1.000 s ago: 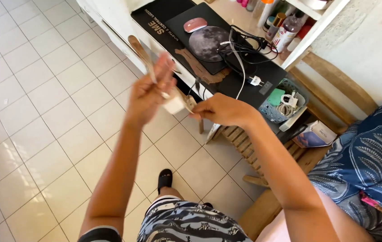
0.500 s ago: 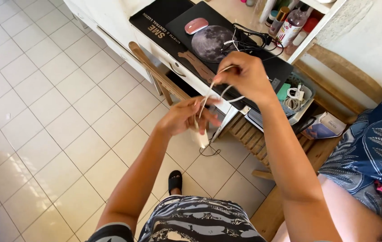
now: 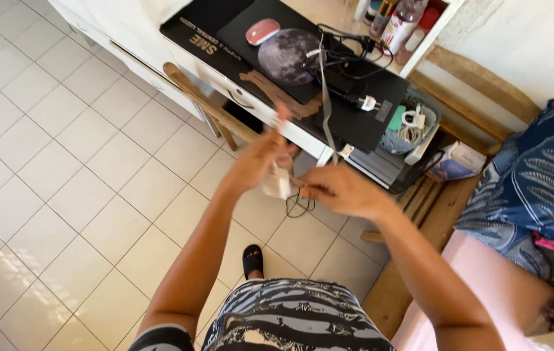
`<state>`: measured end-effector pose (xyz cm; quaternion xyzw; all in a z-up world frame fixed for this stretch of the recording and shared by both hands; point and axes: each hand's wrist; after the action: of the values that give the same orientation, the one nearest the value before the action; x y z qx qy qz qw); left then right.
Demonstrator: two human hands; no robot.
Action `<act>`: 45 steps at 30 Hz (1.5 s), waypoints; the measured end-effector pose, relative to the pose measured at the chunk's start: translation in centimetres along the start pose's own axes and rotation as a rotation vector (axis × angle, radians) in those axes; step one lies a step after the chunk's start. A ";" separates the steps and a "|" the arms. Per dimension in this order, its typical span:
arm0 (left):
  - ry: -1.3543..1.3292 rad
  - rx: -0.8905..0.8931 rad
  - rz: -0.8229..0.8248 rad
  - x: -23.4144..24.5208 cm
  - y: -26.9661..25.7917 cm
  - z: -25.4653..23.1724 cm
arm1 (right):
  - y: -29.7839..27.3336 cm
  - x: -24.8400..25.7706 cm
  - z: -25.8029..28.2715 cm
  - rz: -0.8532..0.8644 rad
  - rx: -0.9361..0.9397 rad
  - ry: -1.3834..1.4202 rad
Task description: Collecting and organizing electronic devices and cables from various surfaces in a room.
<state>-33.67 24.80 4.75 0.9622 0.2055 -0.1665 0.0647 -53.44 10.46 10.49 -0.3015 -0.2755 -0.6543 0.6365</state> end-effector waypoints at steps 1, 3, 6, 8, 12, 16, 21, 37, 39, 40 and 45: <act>0.085 0.038 0.086 0.1 0.0 2.3 | -0.2 1.2 1.0 -0.098 0.102 -0.080; 0.167 0.085 0.176 -1.4 -0.7 3.2 | -0.2 3.5 2.1 -0.193 0.195 -0.155; -0.094 0.387 0.270 -5.1 -2.7 -0.3 | -0.4 5.3 0.0 -0.385 0.138 -0.205; -0.296 0.275 0.335 -5.3 -3.1 -2.4 | -0.5 5.4 -4.0 -0.535 -0.095 0.198; -0.380 0.227 0.500 -4.7 -3.5 -3.2 | -0.4 3.2 -7.4 -0.617 0.109 0.467; -0.763 0.101 0.479 -4.4 -1.7 -3.8 | -0.6 -0.6 -5.5 -0.392 -0.067 0.099; -0.795 0.037 0.273 -3.9 0.1 -3.5 | -1.8 -1.2 1.1 -0.118 -0.061 0.020; -0.757 0.301 0.767 -5.7 -2.2 -2.1 | -4.2 -0.5 -7.6 -0.464 -0.065 0.327; -0.810 0.230 0.672 -5.9 -1.6 -2.5 | -4.9 -1.9 -5.1 -0.403 -0.124 0.283; -0.758 0.155 0.536 -5.7 -1.0 -2.0 | -5.1 -2.1 -2.9 -0.329 -0.179 0.212; -0.345 0.039 0.219 -5.0 -0.8 1.9 | -6.4 -1.4 2.8 -0.148 -0.118 -0.069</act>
<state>-38.88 23.27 4.67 0.9372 0.0821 -0.3245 0.0980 -59.71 13.67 11.44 -0.3398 -0.2798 -0.7039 0.5575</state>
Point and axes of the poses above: each hand's wrist, its own y-axis towards the middle knuckle, its own x-axis out of the back of the hand, z = x × y, and after that the axes turned 11 degrees about -y, right-handed
